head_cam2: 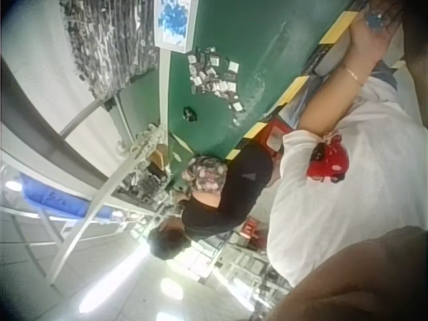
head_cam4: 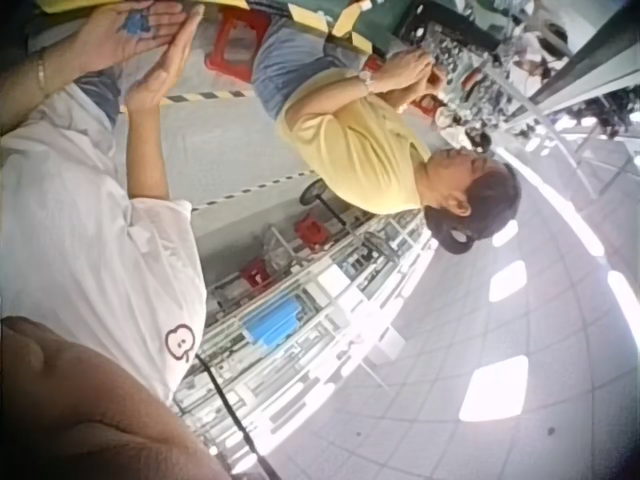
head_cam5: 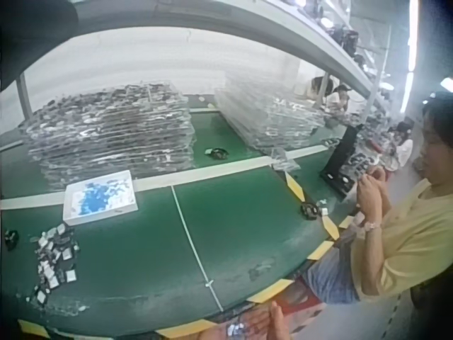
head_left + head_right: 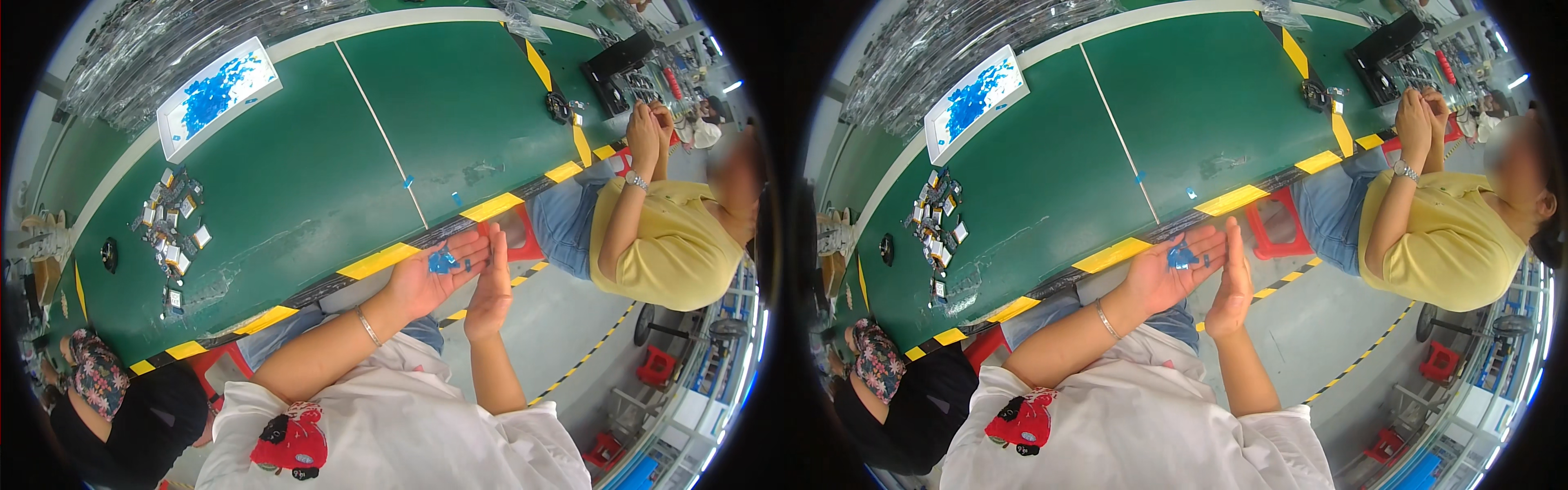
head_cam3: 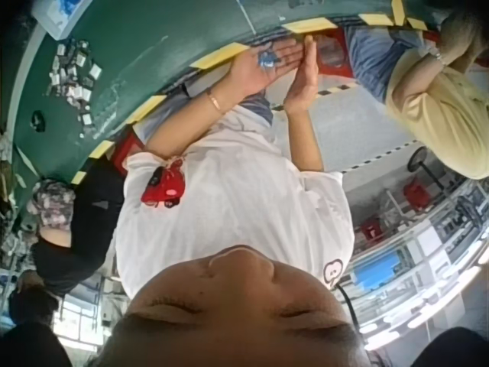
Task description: Manual assembly of small electronic components and modules at a factory workstation.
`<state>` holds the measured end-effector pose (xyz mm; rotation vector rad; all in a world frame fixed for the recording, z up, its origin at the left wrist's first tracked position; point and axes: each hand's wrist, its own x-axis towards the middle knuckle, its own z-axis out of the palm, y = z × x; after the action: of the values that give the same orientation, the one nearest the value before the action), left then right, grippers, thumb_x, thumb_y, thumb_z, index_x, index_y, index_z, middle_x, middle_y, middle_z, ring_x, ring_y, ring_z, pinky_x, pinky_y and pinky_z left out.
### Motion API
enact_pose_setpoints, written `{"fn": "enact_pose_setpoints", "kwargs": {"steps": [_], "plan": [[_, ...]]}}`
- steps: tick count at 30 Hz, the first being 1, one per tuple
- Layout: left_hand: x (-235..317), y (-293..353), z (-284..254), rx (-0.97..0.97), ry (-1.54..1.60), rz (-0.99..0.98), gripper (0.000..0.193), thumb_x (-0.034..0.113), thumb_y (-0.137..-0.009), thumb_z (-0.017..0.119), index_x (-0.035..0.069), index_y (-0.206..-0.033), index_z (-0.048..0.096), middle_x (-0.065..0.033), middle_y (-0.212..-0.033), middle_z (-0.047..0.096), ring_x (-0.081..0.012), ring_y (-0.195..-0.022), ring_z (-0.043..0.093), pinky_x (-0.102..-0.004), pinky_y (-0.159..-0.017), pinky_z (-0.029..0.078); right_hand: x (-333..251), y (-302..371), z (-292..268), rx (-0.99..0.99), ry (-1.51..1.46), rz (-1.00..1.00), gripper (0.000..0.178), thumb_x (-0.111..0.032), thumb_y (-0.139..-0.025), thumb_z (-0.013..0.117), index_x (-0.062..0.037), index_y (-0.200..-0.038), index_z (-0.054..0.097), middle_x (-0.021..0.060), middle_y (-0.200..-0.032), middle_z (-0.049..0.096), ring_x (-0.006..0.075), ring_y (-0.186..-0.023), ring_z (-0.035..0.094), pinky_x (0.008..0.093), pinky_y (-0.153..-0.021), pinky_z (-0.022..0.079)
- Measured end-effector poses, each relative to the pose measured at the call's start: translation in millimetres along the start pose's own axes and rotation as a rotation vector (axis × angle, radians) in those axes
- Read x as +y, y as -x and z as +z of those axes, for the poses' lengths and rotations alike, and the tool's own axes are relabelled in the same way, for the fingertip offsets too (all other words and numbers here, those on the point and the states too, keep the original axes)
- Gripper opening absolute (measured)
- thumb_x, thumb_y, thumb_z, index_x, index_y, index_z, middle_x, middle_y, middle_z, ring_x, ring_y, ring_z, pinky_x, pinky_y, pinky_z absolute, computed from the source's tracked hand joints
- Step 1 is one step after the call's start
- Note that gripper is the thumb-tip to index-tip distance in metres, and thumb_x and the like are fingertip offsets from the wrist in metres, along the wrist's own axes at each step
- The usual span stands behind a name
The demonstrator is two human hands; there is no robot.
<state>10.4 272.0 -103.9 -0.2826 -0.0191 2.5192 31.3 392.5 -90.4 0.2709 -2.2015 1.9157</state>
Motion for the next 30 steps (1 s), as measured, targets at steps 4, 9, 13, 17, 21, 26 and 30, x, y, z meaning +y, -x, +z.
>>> {"fn": "enact_pose_setpoints", "kwargs": {"steps": [4,9,13,17,21,26,30], "plan": [[1.3,-0.2,6.3,0.126,-0.072,0.025,0.042,0.022,-0.098,0.034,-0.006,-0.126,0.045,-0.0193,-0.128,0.051,-0.0314,-0.120,0.049,-0.0435,-0.104,0.040,-10.9,-1.9,4.3,0.058,-0.247,0.034,0.091,-0.067,-0.089,0.026,0.0064,-0.144,0.020,0.0232,-0.147,0.027,0.0323,-0.138,0.024,0.0423,-0.111,0.020],[1.7,-0.6,-1.2,0.095,-0.004,0.053,0.036,0.021,-0.096,0.037,-0.005,-0.115,0.052,-0.0168,-0.112,0.058,-0.0299,-0.105,0.057,-0.0428,-0.096,0.047,-16.9,-10.7,-4.7,0.193,-0.871,0.220,0.081,-0.059,-0.092,0.029,0.0056,-0.141,0.028,0.0234,-0.140,0.038,0.0326,-0.131,0.035,0.0428,-0.108,0.028],[-3.7,9.1,19.2,0.061,0.028,0.095,0.031,0.022,-0.095,0.043,-0.004,-0.107,0.055,-0.0179,-0.105,0.061,-0.0298,-0.097,0.060,-0.0424,-0.092,0.049,-38.3,-17.3,-6.1,0.268,-1.265,0.324,0.069,-0.051,-0.095,0.030,0.0048,-0.135,0.038,0.0218,-0.132,0.048,0.0320,-0.124,0.043,0.0438,-0.104,0.034],[9.5,26.1,69.0,-0.022,-0.003,0.170,0.028,0.021,-0.094,0.046,-0.004,-0.103,0.057,-0.0161,-0.099,0.062,-0.0275,-0.095,0.061,-0.0421,-0.089,0.050,-74.2,-35.2,8.0,0.040,-1.130,0.126,0.055,-0.038,-0.097,0.034,0.0035,-0.131,0.043,0.0206,-0.129,0.050,0.0301,-0.124,0.044,0.0444,-0.105,0.035],[83.8,38.6,122.4,-0.072,-0.186,0.441,0.024,0.016,-0.093,0.046,-0.004,-0.101,0.056,-0.0144,-0.096,0.061,-0.0259,-0.093,0.061,-0.0424,-0.087,0.050,-114.2,-105.0,72.3,-0.102,-0.972,0.125,0.052,-0.036,-0.097,0.034,0.0044,-0.128,0.046,0.0207,-0.127,0.051,0.0303,-0.122,0.045,0.0438,-0.105,0.035],[229.2,77.7,151.3,0.400,-0.902,0.674,0.026,0.014,-0.090,0.043,-0.007,-0.095,0.058,-0.0145,-0.089,0.060,-0.0264,-0.082,0.061,-0.0394,-0.081,0.052,-112.3,-199.9,197.0,-0.420,-0.795,0.358,0.052,-0.038,-0.097,0.035,0.0047,-0.122,0.052,0.0193,-0.119,0.057,0.0265,-0.118,0.049,0.0415,-0.103,0.034],[308.3,95.1,139.6,0.819,-2.326,0.786,0.023,0.004,-0.078,0.047,0.000,-0.090,0.066,-0.0154,-0.090,0.067,-0.0295,-0.081,0.065,-0.0392,-0.077,0.051,-77.7,-248.7,251.6,-0.663,-0.394,0.288,0.039,-0.026,-0.096,0.042,0.0041,-0.114,0.059,0.0155,-0.109,0.063,0.0227,-0.109,0.056,0.0381,-0.097,0.040]]}}
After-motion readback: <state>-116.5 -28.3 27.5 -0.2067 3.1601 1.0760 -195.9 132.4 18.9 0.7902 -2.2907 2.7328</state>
